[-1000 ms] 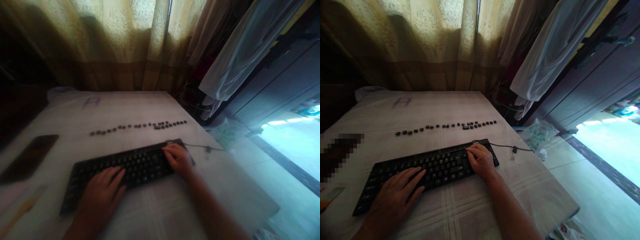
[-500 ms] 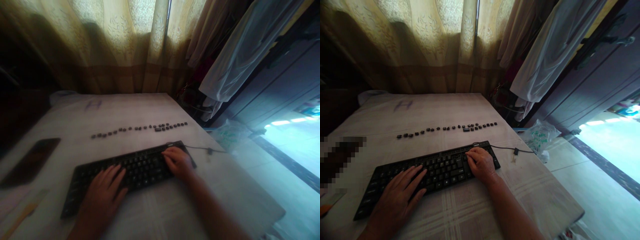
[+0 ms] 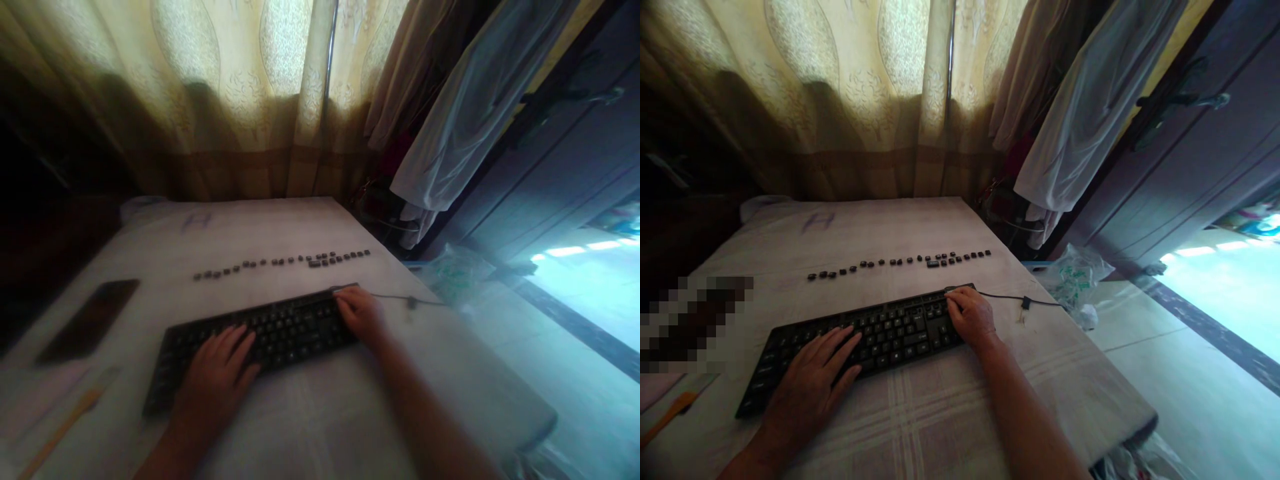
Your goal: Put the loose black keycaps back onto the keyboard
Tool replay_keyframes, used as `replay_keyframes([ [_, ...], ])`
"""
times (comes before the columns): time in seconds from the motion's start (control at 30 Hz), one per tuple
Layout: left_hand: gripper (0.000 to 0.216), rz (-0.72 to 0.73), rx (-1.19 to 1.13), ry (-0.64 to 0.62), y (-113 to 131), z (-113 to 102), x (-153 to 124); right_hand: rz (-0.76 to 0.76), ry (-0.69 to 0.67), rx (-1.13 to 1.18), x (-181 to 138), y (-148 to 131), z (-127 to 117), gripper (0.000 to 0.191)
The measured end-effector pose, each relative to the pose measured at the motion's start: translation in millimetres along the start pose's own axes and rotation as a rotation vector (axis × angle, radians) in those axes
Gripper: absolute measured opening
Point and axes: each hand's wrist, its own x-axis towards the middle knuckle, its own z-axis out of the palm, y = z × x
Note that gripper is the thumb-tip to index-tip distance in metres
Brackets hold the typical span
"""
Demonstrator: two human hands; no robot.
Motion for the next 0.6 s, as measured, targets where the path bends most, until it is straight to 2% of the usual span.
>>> replay_keyframes([
  [0.17,0.044,-0.023,0.004,-0.004,1,0,-1,-0.038,0.006,-0.022,1,-7,-2,0.023],
  [0.3,0.043,-0.021,0.015,0.005,1,0,-1,-0.134,0.012,-0.034,1,-30,-3,0.019],
  [0.47,0.044,-0.011,0.034,-0.003,1,-2,0,-0.26,-0.135,0.05,-3,-63,7,0.017],
  [0.6,0.046,0.013,0.05,0.008,1,-2,1,-0.285,-0.255,0.012,-6,-69,17,0.019],
])
